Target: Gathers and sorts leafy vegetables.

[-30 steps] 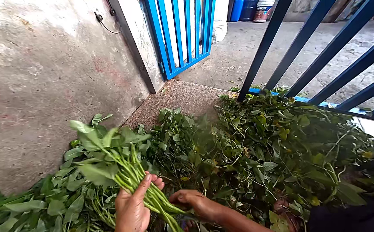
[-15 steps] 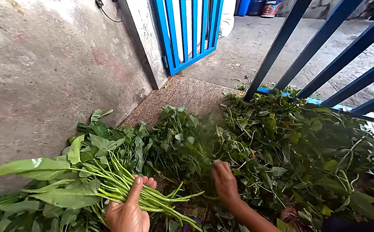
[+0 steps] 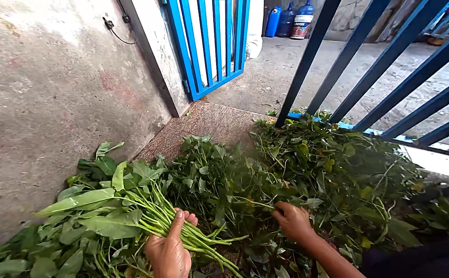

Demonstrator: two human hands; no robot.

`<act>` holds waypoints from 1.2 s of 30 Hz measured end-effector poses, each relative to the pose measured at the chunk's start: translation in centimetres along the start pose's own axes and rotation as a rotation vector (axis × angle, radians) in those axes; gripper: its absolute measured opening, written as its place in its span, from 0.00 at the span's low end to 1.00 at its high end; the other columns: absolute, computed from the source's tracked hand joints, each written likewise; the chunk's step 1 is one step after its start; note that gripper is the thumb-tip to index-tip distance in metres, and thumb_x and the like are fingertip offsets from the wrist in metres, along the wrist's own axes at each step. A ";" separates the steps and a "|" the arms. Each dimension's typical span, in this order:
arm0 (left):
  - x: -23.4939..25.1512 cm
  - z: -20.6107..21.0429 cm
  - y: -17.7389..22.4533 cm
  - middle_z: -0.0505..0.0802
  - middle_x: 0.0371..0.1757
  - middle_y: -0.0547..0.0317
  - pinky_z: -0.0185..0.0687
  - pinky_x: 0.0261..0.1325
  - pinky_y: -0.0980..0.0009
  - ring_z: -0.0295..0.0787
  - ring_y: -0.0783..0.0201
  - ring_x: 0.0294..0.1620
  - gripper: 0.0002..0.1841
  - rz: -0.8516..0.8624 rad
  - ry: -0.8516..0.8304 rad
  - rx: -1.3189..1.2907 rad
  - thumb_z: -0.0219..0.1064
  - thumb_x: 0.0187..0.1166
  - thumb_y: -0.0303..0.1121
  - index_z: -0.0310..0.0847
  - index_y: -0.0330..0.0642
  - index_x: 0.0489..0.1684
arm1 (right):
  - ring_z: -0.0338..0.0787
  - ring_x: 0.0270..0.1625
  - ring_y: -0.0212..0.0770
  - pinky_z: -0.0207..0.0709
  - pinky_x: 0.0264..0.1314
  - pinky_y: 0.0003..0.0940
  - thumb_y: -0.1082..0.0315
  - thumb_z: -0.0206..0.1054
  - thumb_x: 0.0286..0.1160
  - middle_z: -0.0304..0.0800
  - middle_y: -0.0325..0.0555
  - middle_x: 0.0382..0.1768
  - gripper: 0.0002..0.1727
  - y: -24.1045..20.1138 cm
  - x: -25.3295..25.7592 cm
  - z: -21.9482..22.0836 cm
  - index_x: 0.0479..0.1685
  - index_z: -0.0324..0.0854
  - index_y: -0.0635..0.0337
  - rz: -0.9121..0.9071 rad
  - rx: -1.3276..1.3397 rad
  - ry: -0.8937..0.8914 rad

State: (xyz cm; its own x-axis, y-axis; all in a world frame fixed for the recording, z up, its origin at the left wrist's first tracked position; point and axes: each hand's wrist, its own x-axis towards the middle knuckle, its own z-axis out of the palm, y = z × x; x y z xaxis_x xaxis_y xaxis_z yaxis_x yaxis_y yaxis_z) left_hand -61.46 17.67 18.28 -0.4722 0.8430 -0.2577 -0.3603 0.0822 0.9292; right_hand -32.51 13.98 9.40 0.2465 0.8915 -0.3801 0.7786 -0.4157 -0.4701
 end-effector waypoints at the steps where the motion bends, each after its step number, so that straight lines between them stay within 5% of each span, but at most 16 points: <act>1: -0.1 0.1 -0.1 0.93 0.30 0.47 0.97 0.34 0.59 0.95 0.54 0.27 0.07 -0.001 -0.009 0.002 0.63 0.81 0.16 0.76 0.26 0.52 | 0.90 0.48 0.47 0.80 0.61 0.52 0.52 0.60 0.84 0.91 0.51 0.42 0.20 0.3 0.0 0.3 0.52 0.87 0.60 -0.026 0.218 -0.024; 2: -0.3 0.0 -0.3 0.93 0.30 0.46 0.97 0.34 0.59 0.95 0.54 0.27 0.07 -0.003 -0.017 0.005 0.63 0.81 0.16 0.76 0.26 0.52 | 0.89 0.39 0.41 0.85 0.49 0.42 0.54 0.63 0.84 0.89 0.47 0.37 0.18 0.2 -0.4 0.7 0.49 0.86 0.62 -0.045 0.467 -0.037; 4: -0.7 0.0 -0.7 0.93 0.30 0.47 0.97 0.34 0.59 0.95 0.54 0.27 0.08 0.000 -0.046 0.020 0.63 0.80 0.15 0.77 0.25 0.52 | 0.86 0.34 0.36 0.84 0.40 0.34 0.56 0.62 0.86 0.86 0.43 0.36 0.17 -1.2 -1.8 0.8 0.54 0.83 0.61 -0.027 0.878 -0.079; 6: -1.2 0.1 -1.1 0.93 0.30 0.46 0.97 0.33 0.60 0.95 0.54 0.27 0.08 -0.005 -0.083 0.026 0.63 0.79 0.14 0.78 0.25 0.52 | 0.89 0.39 0.39 0.87 0.44 0.36 0.59 0.55 0.91 0.89 0.45 0.43 0.18 -2.9 -3.0 0.7 0.62 0.83 0.62 -0.044 1.078 -0.080; 9: -2.4 0.8 -1.9 0.93 0.30 0.45 0.97 0.33 0.60 0.95 0.54 0.26 0.09 -0.041 -0.093 0.021 0.65 0.77 0.13 0.79 0.24 0.52 | 0.95 0.47 0.44 0.92 0.51 0.38 0.69 0.60 0.86 0.95 0.52 0.49 0.18 -5.0 -3.9 1.3 0.68 0.83 0.67 -0.161 1.159 0.062; 13: -3.7 1.8 -2.8 0.94 0.30 0.43 0.97 0.34 0.60 0.95 0.53 0.27 0.09 -0.042 -0.129 0.024 0.66 0.76 0.13 0.80 0.22 0.51 | 0.97 0.47 0.37 0.93 0.53 0.31 0.74 0.70 0.75 0.98 0.45 0.49 0.16 -7.0 -4.1 3.3 0.61 0.89 0.65 -0.422 0.981 0.400; 19: -4.1 2.1 -3.3 0.95 0.34 0.38 0.97 0.40 0.59 0.97 0.50 0.31 0.09 -0.070 -0.217 0.047 0.68 0.74 0.13 0.81 0.20 0.50 | 0.96 0.46 0.29 0.92 0.49 0.27 0.67 0.76 0.72 0.98 0.38 0.45 0.09 -7.7 -5.2 6.7 0.48 0.93 0.52 -0.740 0.549 0.768; 27: -3.6 1.6 -2.8 0.96 0.42 0.32 0.97 0.45 0.55 0.98 0.45 0.37 0.11 -0.221 -0.262 -0.034 0.65 0.77 0.13 0.76 0.18 0.55 | 0.94 0.44 0.31 0.89 0.46 0.25 0.65 0.72 0.76 0.96 0.39 0.40 0.06 -8.1 -6.4 7.2 0.44 0.93 0.49 -0.874 0.366 0.780; 32: -3.0 1.1 -2.4 0.94 0.31 0.35 0.96 0.34 0.58 0.95 0.49 0.27 0.14 -0.213 -0.239 -0.014 0.69 0.68 0.09 0.77 0.19 0.50 | 0.94 0.44 0.34 0.89 0.47 0.26 0.66 0.70 0.78 0.94 0.42 0.40 0.04 -8.2 -6.6 7.0 0.43 0.89 0.52 -0.989 0.337 0.744; 36: -1.7 0.4 -1.5 0.94 0.29 0.39 0.96 0.32 0.57 0.95 0.50 0.25 0.15 -0.111 -0.085 0.002 0.69 0.70 0.10 0.75 0.21 0.53 | 0.92 0.41 0.43 0.89 0.38 0.33 0.73 0.67 0.76 0.90 0.49 0.40 0.03 -4.9 -8.5 6.4 0.40 0.86 0.57 -1.068 0.123 0.587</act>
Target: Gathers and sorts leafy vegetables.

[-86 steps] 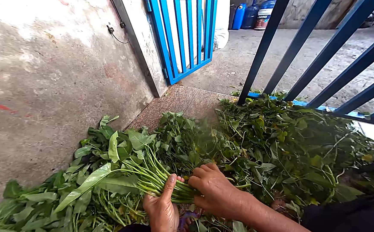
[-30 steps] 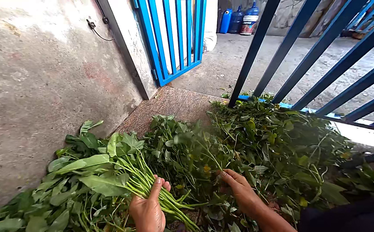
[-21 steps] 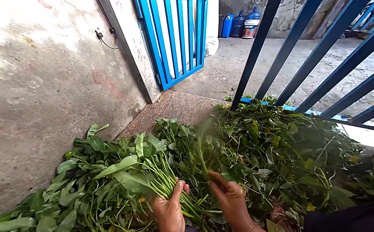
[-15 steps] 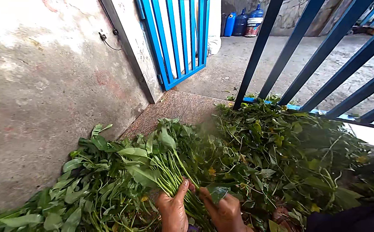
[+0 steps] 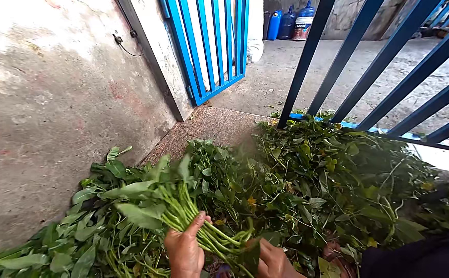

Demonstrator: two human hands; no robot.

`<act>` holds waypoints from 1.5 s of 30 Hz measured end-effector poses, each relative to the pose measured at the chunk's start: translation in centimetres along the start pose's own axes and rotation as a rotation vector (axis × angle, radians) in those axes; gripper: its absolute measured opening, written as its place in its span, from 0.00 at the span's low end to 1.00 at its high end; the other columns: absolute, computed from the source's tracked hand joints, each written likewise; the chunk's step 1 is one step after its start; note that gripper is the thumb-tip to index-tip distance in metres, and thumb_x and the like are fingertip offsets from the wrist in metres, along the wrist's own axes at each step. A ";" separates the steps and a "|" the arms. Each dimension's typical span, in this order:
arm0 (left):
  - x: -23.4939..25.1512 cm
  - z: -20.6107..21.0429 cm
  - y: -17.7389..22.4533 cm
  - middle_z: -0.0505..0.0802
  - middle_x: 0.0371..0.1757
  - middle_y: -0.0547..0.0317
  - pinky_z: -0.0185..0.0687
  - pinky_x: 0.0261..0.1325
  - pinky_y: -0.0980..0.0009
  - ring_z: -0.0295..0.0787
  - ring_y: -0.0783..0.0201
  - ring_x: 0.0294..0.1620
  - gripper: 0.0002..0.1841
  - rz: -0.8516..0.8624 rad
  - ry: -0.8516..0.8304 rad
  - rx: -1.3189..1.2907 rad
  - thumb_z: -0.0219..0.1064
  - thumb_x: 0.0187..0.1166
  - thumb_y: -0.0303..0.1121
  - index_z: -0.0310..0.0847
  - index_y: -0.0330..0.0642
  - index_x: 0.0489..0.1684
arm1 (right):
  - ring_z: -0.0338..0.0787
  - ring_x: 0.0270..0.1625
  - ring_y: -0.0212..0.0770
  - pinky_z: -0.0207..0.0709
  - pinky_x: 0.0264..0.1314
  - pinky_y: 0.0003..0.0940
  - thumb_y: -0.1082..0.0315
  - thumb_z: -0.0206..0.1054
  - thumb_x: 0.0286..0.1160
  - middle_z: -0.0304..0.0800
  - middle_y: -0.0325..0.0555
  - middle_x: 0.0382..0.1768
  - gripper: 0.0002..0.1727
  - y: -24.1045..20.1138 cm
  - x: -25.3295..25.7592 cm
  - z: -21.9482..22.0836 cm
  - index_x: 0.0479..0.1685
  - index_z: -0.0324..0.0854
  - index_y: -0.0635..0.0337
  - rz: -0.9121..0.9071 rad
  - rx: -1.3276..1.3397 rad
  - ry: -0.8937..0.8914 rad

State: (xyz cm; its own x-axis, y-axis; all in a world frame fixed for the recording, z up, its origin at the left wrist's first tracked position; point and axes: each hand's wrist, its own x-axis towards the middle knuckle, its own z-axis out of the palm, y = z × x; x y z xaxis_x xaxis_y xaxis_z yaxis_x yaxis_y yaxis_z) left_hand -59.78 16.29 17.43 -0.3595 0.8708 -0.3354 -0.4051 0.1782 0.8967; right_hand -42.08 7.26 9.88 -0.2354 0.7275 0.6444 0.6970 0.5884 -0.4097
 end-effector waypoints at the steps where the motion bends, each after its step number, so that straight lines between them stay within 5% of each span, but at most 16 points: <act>1: 0.4 -0.3 0.4 0.94 0.29 0.39 0.96 0.31 0.57 0.95 0.50 0.25 0.15 0.019 0.030 -0.004 0.69 0.70 0.10 0.75 0.21 0.53 | 0.92 0.40 0.44 0.88 0.36 0.35 0.75 0.66 0.75 0.91 0.49 0.39 0.04 0.1 -1.3 -0.7 0.38 0.86 0.57 0.025 -0.005 -0.099; 4: 0.9 -1.2 1.0 0.94 0.30 0.42 0.96 0.30 0.58 0.95 0.52 0.25 0.16 0.069 0.090 0.000 0.70 0.69 0.10 0.74 0.23 0.53 | 0.93 0.55 0.63 0.90 0.47 0.55 0.73 0.68 0.75 0.91 0.64 0.51 0.08 0.0 -4.2 -3.4 0.44 0.89 0.69 0.366 0.002 -0.694; 6: 1.0 -1.5 1.4 0.94 0.30 0.41 0.96 0.30 0.58 0.96 0.51 0.25 0.17 0.095 0.104 0.000 0.70 0.69 0.09 0.74 0.23 0.54 | 0.73 0.78 0.79 0.82 0.60 0.71 0.65 0.75 0.73 0.72 0.76 0.76 0.29 0.1 -3.1 -4.7 0.70 0.78 0.76 0.689 -0.059 -1.182; 8: 0.9 -1.6 1.6 0.94 0.30 0.41 0.96 0.30 0.58 0.96 0.51 0.26 0.17 0.099 0.094 0.008 0.69 0.69 0.09 0.74 0.24 0.54 | 0.72 0.78 0.79 0.81 0.60 0.71 0.60 0.73 0.76 0.72 0.76 0.75 0.29 0.0 -0.9 -5.5 0.66 0.79 0.76 0.774 -0.132 -1.333; 11: 0.6 -1.5 1.0 0.95 0.31 0.39 0.97 0.32 0.57 0.96 0.49 0.27 0.16 0.094 0.032 0.009 0.69 0.68 0.08 0.75 0.22 0.53 | 0.90 0.57 0.71 0.84 0.48 0.67 0.57 0.65 0.81 0.88 0.70 0.54 0.20 -1.2 2.6 -5.9 0.50 0.85 0.70 0.662 -0.101 -1.014; 14: -0.1 -0.6 0.2 0.94 0.33 0.37 0.97 0.34 0.55 0.96 0.47 0.28 0.18 0.032 -0.060 -0.012 0.69 0.68 0.08 0.74 0.21 0.55 | 0.91 0.50 0.59 0.88 0.35 0.52 0.47 0.70 0.76 0.87 0.57 0.46 0.21 -2.2 4.5 -2.8 0.43 0.85 0.60 0.448 -0.062 -0.499; 18: -0.3 -0.9 0.6 0.94 0.32 0.36 0.97 0.35 0.54 0.96 0.47 0.28 0.15 0.041 -0.124 -0.002 0.68 0.69 0.09 0.75 0.21 0.53 | 0.91 0.43 0.49 0.85 0.40 0.45 0.58 0.60 0.79 0.87 0.49 0.35 0.14 -2.3 4.4 2.2 0.33 0.83 0.56 0.260 -0.044 -0.200; 22: 1.1 -3.9 4.2 0.94 0.30 0.48 0.97 0.36 0.58 0.96 0.55 0.28 0.12 0.232 0.122 0.020 0.66 0.76 0.14 0.73 0.27 0.54 | 0.89 0.43 0.47 0.83 0.55 0.46 0.62 0.61 0.78 0.87 0.45 0.33 0.10 0.7 -1.0 1.0 0.31 0.80 0.53 0.061 -0.135 -0.275; 24: 2.0 -5.3 5.4 0.93 0.28 0.52 0.96 0.37 0.61 0.95 0.58 0.28 0.11 0.361 0.262 -0.029 0.64 0.78 0.15 0.72 0.30 0.53 | 0.92 0.51 0.57 0.83 0.60 0.57 0.63 0.65 0.75 0.91 0.55 0.41 0.09 2.7 -3.9 -0.4 0.34 0.86 0.59 0.257 -0.233 -0.662; 26: 2.8 -6.2 5.8 0.91 0.28 0.54 0.95 0.39 0.63 0.94 0.60 0.30 0.09 0.466 0.391 -0.098 0.63 0.80 0.14 0.72 0.30 0.52 | 0.78 0.74 0.73 0.70 0.72 0.72 0.65 0.66 0.79 0.81 0.72 0.67 0.18 4.7 -3.6 -0.5 0.59 0.85 0.69 0.625 -0.157 -1.154; 27: 3.1 -6.4 5.7 0.91 0.29 0.55 0.96 0.40 0.64 0.95 0.60 0.31 0.09 0.497 0.428 -0.117 0.62 0.80 0.14 0.72 0.31 0.52 | 0.76 0.76 0.72 0.71 0.71 0.71 0.66 0.66 0.78 0.79 0.71 0.70 0.19 5.6 -3.2 0.3 0.63 0.84 0.68 0.670 -0.141 -1.181; 30: 3.1 -5.8 5.4 0.91 0.29 0.55 0.96 0.39 0.65 0.94 0.61 0.30 0.09 0.452 0.435 -0.092 0.62 0.80 0.15 0.73 0.31 0.52 | 0.80 0.74 0.66 0.78 0.70 0.64 0.62 0.63 0.82 0.80 0.65 0.70 0.22 7.2 -0.4 4.9 0.69 0.80 0.65 0.741 -0.063 -1.022; 34: 2.8 -4.7 4.8 0.93 0.29 0.53 0.97 0.37 0.62 0.95 0.58 0.29 0.11 0.285 0.357 -0.068 0.64 0.79 0.15 0.74 0.30 0.55 | 0.70 0.83 0.67 0.69 0.78 0.65 0.50 0.70 0.75 0.70 0.69 0.80 0.39 10.1 2.2 13.5 0.79 0.71 0.71 0.877 -0.226 -0.964; 37: 2.7 -4.1 4.7 0.93 0.29 0.51 0.97 0.37 0.61 0.96 0.57 0.28 0.11 0.199 0.346 -0.078 0.64 0.79 0.15 0.74 0.30 0.55 | 0.71 0.83 0.65 0.69 0.78 0.64 0.58 0.59 0.85 0.70 0.67 0.81 0.28 12.5 3.9 16.7 0.77 0.75 0.68 0.956 -0.223 -0.993; 40: 2.7 -4.0 4.7 0.93 0.29 0.51 0.97 0.35 0.61 0.96 0.57 0.27 0.11 0.186 0.359 -0.083 0.65 0.78 0.14 0.75 0.30 0.54 | 0.83 0.74 0.64 0.76 0.73 0.65 0.52 0.46 0.93 0.83 0.64 0.70 0.26 13.8 7.8 13.7 0.71 0.80 0.61 1.031 -0.023 -0.879; 45: 2.6 -3.5 4.2 0.93 0.30 0.52 0.97 0.35 0.62 0.96 0.58 0.27 0.12 0.163 0.339 -0.078 0.65 0.78 0.14 0.75 0.30 0.57 | 0.89 0.63 0.51 0.83 0.67 0.51 0.58 0.57 0.89 0.91 0.50 0.54 0.17 12.9 7.9 3.4 0.52 0.91 0.56 0.605 -0.084 -0.256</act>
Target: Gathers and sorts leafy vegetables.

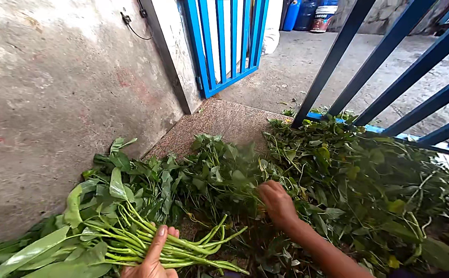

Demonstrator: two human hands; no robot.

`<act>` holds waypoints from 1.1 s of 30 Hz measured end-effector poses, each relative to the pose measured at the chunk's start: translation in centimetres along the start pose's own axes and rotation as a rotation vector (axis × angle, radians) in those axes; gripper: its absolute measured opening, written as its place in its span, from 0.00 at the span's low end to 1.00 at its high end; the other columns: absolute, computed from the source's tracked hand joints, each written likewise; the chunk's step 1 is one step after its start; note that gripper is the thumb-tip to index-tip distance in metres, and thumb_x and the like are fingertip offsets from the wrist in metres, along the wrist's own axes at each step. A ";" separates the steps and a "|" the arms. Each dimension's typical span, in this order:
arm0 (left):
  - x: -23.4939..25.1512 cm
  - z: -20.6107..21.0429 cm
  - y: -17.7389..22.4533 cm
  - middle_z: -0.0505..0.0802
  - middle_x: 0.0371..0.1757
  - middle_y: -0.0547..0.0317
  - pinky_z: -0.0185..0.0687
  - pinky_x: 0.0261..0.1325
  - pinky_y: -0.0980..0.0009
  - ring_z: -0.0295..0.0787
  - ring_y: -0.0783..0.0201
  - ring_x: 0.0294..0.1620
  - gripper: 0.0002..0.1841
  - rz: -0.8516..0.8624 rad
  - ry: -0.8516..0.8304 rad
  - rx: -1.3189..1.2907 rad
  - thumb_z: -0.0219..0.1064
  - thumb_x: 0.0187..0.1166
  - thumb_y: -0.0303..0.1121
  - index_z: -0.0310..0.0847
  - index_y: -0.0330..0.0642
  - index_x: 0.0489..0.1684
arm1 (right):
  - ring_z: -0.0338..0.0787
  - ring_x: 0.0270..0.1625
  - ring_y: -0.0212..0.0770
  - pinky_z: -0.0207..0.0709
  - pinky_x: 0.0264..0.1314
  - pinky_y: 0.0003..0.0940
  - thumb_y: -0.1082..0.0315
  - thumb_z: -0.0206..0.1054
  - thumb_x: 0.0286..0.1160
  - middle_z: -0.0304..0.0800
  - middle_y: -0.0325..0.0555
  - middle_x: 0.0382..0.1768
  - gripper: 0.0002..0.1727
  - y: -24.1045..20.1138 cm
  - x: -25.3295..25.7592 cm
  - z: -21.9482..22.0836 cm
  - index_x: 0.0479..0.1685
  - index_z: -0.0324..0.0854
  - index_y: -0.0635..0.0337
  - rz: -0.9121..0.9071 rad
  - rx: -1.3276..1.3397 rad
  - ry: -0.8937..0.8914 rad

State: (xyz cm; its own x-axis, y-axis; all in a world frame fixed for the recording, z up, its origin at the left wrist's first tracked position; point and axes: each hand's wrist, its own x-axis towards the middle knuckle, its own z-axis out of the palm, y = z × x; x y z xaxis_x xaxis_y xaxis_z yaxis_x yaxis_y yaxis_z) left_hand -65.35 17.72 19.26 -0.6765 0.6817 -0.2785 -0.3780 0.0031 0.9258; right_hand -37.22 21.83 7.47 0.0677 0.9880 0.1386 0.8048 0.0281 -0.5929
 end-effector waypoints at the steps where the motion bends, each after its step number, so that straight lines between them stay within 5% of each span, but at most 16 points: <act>1: -0.1 0.2 -0.2 0.93 0.30 0.52 0.97 0.35 0.62 0.96 0.58 0.27 0.13 -0.008 -0.004 0.001 0.65 0.78 0.14 0.75 0.30 0.57 | 0.91 0.57 0.48 0.86 0.61 0.49 0.59 0.58 0.88 0.92 0.48 0.49 0.16 1.1 -1.5 -1.0 0.49 0.91 0.56 -0.058 0.019 0.110; 2: -0.3 0.4 -0.3 0.93 0.30 0.51 0.97 0.35 0.62 0.96 0.57 0.27 0.13 -0.017 -0.009 0.002 0.65 0.78 0.14 0.75 0.29 0.57 | 0.91 0.54 0.47 0.86 0.59 0.48 0.59 0.58 0.88 0.91 0.48 0.47 0.16 2.3 -3.3 -2.1 0.50 0.91 0.56 -0.037 0.025 0.091; 5: -0.7 1.0 -0.7 0.94 0.30 0.51 0.97 0.34 0.62 0.96 0.58 0.27 0.13 -0.046 -0.038 0.008 0.66 0.77 0.14 0.76 0.29 0.57 | 0.92 0.60 0.56 0.79 0.69 0.61 0.58 0.53 0.90 0.94 0.55 0.54 0.21 5.9 -7.7 -4.4 0.66 0.87 0.55 0.315 -0.006 -0.482; 7: -1.1 1.4 -0.9 0.94 0.30 0.50 0.97 0.34 0.62 0.95 0.58 0.27 0.14 -0.063 -0.065 0.025 0.66 0.77 0.14 0.76 0.29 0.58 | 0.93 0.54 0.56 0.81 0.65 0.60 0.62 0.49 0.89 0.94 0.57 0.50 0.23 7.0 -9.4 -4.4 0.72 0.82 0.59 0.496 0.109 -0.654; 9: -1.3 1.6 -1.1 0.93 0.30 0.50 0.97 0.34 0.62 0.95 0.58 0.27 0.13 -0.066 -0.069 0.040 0.66 0.77 0.14 0.76 0.29 0.56 | 0.85 0.32 0.46 0.83 0.41 0.46 0.66 0.46 0.86 0.83 0.50 0.32 0.19 5.2 -10.3 -5.4 0.59 0.79 0.65 0.594 0.469 -0.515; 11: -1.4 1.6 -1.2 0.93 0.30 0.50 0.97 0.34 0.61 0.95 0.57 0.27 0.13 -0.053 -0.059 0.048 0.66 0.76 0.13 0.75 0.28 0.56 | 0.69 0.18 0.31 0.71 0.23 0.30 0.63 0.48 0.82 0.66 0.33 0.18 0.10 2.1 -10.3 -7.0 0.41 0.75 0.52 0.664 0.997 -0.285; 13: -1.3 1.6 -1.2 0.93 0.30 0.51 0.97 0.33 0.62 0.95 0.58 0.26 0.13 -0.042 -0.061 0.046 0.65 0.77 0.13 0.75 0.29 0.56 | 0.65 0.15 0.25 0.67 0.19 0.23 0.59 0.55 0.86 0.63 0.27 0.16 0.09 0.7 -9.9 -8.3 0.40 0.78 0.48 0.637 1.386 -0.165; 16: -1.4 1.5 -1.0 0.93 0.31 0.50 0.97 0.33 0.62 0.95 0.59 0.27 0.13 -0.056 -0.101 0.049 0.66 0.76 0.13 0.75 0.29 0.56 | 0.64 0.14 0.25 0.66 0.18 0.22 0.61 0.55 0.90 0.62 0.29 0.15 0.10 1.6 -9.4 -8.5 0.47 0.80 0.52 0.637 1.562 -0.132; 19: -1.9 1.3 -1.0 0.95 0.35 0.47 0.97 0.35 0.61 0.96 0.56 0.29 0.13 -0.081 -0.156 0.059 0.68 0.75 0.14 0.77 0.27 0.55 | 0.77 0.21 0.28 0.80 0.29 0.26 0.56 0.63 0.87 0.74 0.31 0.20 0.09 2.0 -9.7 -8.2 0.48 0.82 0.49 0.460 1.963 -0.257; 21: -2.3 1.2 -1.3 0.95 0.34 0.46 0.97 0.34 0.61 0.96 0.55 0.29 0.13 -0.083 -0.172 0.075 0.69 0.75 0.14 0.77 0.27 0.55 | 0.86 0.30 0.33 0.87 0.41 0.34 0.57 0.64 0.85 0.83 0.37 0.27 0.09 2.5 -10.1 -7.5 0.47 0.84 0.51 0.454 1.870 -0.282; 22: -2.4 1.2 -1.5 0.95 0.33 0.46 0.97 0.34 0.61 0.96 0.55 0.28 0.13 -0.082 -0.181 0.075 0.69 0.74 0.13 0.77 0.27 0.55 | 0.88 0.33 0.36 0.87 0.44 0.36 0.60 0.61 0.85 0.86 0.42 0.30 0.09 3.2 -10.3 -7.0 0.46 0.82 0.53 0.519 1.585 -0.291; 24: -2.5 1.2 -1.7 0.95 0.31 0.46 0.96 0.33 0.60 0.96 0.55 0.27 0.14 -0.082 -0.186 0.069 0.69 0.73 0.13 0.77 0.26 0.54 | 0.88 0.38 0.42 0.84 0.47 0.41 0.66 0.51 0.88 0.89 0.52 0.40 0.15 4.6 -10.4 -5.5 0.58 0.78 0.66 0.591 0.792 -0.526; 26: -2.6 1.3 -1.8 0.94 0.30 0.47 0.96 0.32 0.61 0.95 0.56 0.26 0.14 -0.079 -0.174 0.078 0.69 0.73 0.13 0.76 0.27 0.54 | 0.88 0.47 0.53 0.79 0.53 0.55 0.64 0.50 0.88 0.88 0.60 0.49 0.21 5.1 -10.6 -3.8 0.67 0.78 0.68 0.623 0.389 -0.725; 30: -2.7 1.1 -1.8 0.95 0.31 0.45 0.96 0.31 0.61 0.96 0.55 0.26 0.15 -0.078 -0.142 0.081 0.71 0.71 0.13 0.77 0.26 0.54 | 0.63 0.14 0.29 0.61 0.16 0.26 0.57 0.63 0.86 0.66 0.34 0.18 0.15 3.0 -12.3 -3.3 0.64 0.81 0.52 0.695 0.959 -0.483; 33: -2.7 0.9 -2.1 0.95 0.32 0.45 0.96 0.31 0.61 0.96 0.55 0.27 0.15 -0.069 -0.140 0.090 0.72 0.71 0.14 0.77 0.26 0.54 | 0.68 0.16 0.27 0.70 0.21 0.25 0.63 0.60 0.86 0.67 0.30 0.18 0.11 1.8 -12.7 -3.4 0.60 0.81 0.50 0.661 1.414 -0.396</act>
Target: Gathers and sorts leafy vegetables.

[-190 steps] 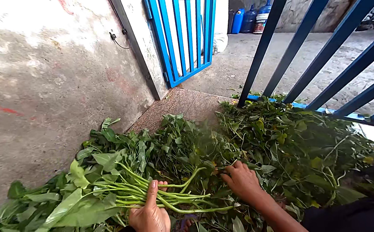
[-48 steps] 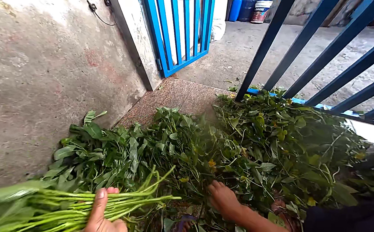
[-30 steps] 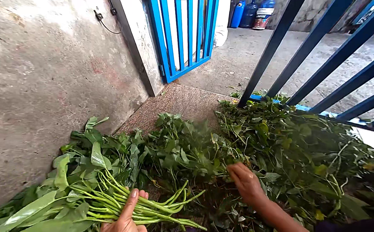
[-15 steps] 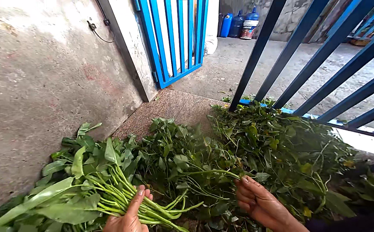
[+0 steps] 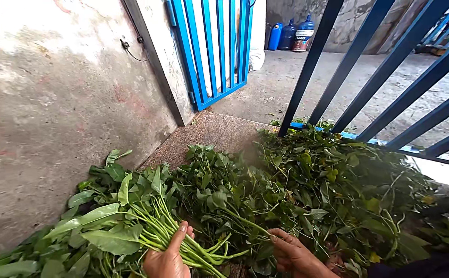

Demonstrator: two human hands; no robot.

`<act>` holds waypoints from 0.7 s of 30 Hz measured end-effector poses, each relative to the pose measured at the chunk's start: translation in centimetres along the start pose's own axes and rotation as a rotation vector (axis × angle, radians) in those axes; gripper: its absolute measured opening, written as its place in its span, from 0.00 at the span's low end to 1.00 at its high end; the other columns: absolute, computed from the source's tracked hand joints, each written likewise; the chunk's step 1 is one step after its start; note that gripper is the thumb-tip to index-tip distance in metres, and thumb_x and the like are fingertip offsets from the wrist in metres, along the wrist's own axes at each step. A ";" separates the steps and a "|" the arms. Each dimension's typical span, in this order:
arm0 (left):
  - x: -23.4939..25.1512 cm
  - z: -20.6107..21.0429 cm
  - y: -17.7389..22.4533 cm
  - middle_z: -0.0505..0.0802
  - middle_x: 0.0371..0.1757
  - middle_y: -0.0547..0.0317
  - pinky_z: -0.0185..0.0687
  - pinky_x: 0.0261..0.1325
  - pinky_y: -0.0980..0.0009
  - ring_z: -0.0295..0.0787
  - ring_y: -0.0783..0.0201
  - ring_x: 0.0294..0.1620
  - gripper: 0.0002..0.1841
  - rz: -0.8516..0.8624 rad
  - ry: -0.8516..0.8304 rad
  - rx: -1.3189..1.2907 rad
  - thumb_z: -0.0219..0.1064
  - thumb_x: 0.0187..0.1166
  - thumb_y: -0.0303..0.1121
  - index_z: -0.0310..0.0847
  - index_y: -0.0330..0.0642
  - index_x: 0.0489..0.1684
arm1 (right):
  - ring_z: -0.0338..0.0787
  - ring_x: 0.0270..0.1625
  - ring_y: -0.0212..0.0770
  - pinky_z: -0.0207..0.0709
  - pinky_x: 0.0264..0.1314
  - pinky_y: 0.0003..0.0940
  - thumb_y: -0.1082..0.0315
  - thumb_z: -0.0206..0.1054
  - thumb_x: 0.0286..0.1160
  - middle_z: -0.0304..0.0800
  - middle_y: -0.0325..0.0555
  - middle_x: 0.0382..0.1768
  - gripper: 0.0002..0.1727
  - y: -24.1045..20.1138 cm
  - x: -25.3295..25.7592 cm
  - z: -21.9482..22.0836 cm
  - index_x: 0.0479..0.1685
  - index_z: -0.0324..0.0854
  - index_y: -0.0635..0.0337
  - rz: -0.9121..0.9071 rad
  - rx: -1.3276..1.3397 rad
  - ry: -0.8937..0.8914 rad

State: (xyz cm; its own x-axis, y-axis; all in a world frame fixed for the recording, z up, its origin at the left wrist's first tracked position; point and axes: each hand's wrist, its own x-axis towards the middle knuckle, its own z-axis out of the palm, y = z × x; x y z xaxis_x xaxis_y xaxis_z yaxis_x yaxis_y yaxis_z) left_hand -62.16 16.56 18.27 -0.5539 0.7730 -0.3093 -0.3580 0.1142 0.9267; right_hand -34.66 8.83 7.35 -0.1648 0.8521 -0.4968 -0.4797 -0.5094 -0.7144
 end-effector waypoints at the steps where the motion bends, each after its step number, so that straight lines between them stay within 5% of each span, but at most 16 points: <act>1: 0.0 -0.1 -0.2 0.95 0.32 0.45 0.96 0.31 0.61 0.96 0.55 0.26 0.15 0.008 0.004 0.001 0.72 0.71 0.13 0.77 0.26 0.54 | 0.75 0.20 0.29 0.78 0.27 0.29 0.63 0.61 0.86 0.74 0.33 0.21 0.10 -0.1 -0.2 0.2 0.58 0.82 0.51 -0.029 0.050 -0.032; 4: -0.2 -0.1 -0.5 0.94 0.30 0.45 0.95 0.30 0.61 0.95 0.55 0.25 0.15 0.012 0.018 0.006 0.72 0.70 0.13 0.78 0.26 0.52 | 0.85 0.30 0.35 0.85 0.40 0.36 0.65 0.64 0.84 0.85 0.40 0.31 0.09 -0.3 -0.6 0.8 0.55 0.84 0.52 -0.095 0.111 -0.126; 8: -1.0 0.6 -0.9 0.95 0.31 0.44 0.96 0.31 0.61 0.95 0.54 0.26 0.15 -0.040 -0.053 0.001 0.72 0.70 0.13 0.77 0.25 0.53 | 0.87 0.35 0.35 0.85 0.45 0.36 0.65 0.65 0.84 0.88 0.41 0.34 0.09 -0.3 -0.7 1.6 0.55 0.86 0.50 -0.135 0.129 -0.247; 21: -0.6 1.1 -2.1 0.94 0.39 0.35 0.95 0.35 0.58 0.96 0.49 0.32 0.09 -0.229 -0.202 -0.147 0.62 0.80 0.15 0.77 0.21 0.54 | 0.86 0.37 0.31 0.81 0.45 0.30 0.68 0.64 0.84 0.90 0.38 0.38 0.10 2.0 -0.1 3.0 0.55 0.89 0.52 -0.178 -0.037 -0.440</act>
State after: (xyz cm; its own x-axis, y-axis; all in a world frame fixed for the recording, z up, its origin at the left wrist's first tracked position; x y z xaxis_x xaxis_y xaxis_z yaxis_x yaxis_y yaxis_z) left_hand -60.24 16.50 16.76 -0.2919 0.8475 -0.4433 -0.5688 0.2188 0.7928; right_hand -38.16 8.13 7.46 -0.4360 0.8926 -0.1145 -0.5040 -0.3476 -0.7907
